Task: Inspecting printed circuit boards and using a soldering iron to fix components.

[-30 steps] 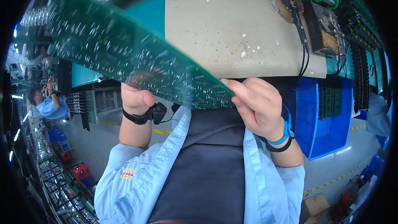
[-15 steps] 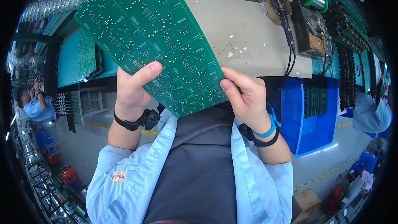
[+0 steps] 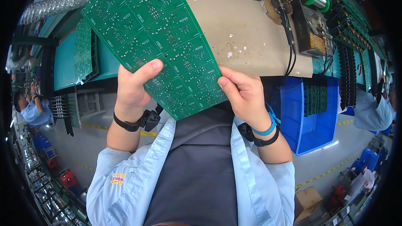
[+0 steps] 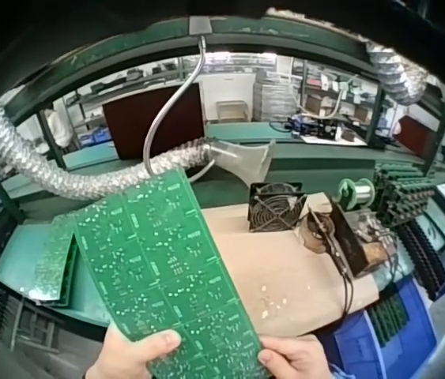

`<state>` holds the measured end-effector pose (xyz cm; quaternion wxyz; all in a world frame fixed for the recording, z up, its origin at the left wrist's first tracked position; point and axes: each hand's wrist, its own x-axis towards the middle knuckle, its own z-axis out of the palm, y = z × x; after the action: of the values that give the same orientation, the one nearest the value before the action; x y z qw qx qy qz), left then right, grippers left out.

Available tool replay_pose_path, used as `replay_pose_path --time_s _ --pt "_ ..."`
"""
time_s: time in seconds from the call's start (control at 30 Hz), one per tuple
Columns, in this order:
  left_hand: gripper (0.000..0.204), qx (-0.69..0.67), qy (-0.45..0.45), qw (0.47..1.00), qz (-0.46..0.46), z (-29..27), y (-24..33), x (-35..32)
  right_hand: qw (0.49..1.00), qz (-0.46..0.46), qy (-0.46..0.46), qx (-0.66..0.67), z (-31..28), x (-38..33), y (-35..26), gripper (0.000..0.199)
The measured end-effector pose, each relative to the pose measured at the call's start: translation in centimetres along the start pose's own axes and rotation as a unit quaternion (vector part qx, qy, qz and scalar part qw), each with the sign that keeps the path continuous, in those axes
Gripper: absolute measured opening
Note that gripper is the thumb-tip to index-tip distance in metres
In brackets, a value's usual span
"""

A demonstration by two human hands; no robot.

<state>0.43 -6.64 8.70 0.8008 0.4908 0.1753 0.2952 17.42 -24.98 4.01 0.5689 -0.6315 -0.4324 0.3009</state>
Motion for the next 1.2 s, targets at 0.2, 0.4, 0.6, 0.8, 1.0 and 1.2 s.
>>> replay_pose_path --time_s 0.2,0.4,0.6,0.8,1.0,1.2 --pt "0.039 0.075 0.037 0.994 -0.075 0.4 0.4 -1.9 0.997 0.042 0.041 0.054 0.4 -1.4 0.2 0.022" --pt "0.06 -0.054 -0.118 0.99 -0.051 -7.1 -1.9 -1.6 0.998 -0.029 0.029 0.056 0.6 -0.5 -1.0 0.026" --pt "0.073 -0.119 -0.162 0.977 -0.065 -8.5 -4.0 1.1 0.994 -0.045 -0.011 0.101 -0.7 -0.4 -1.1 0.027" --pt "0.093 -0.112 -0.266 0.957 -0.011 -7.8 -4.9 1.6 0.993 -0.042 -0.045 0.102 -1.4 -0.3 -0.9 0.03" --pt "0.089 -0.147 -0.445 0.881 -0.062 -4.7 -3.6 1.7 0.989 -0.054 -0.067 0.117 -1.3 -0.4 -1.2 0.03" --pt "0.083 -0.19 -0.402 0.888 -0.117 -4.2 -2.7 0.8 0.987 -0.06 -0.076 0.13 -0.9 -0.6 -1.2 0.03"
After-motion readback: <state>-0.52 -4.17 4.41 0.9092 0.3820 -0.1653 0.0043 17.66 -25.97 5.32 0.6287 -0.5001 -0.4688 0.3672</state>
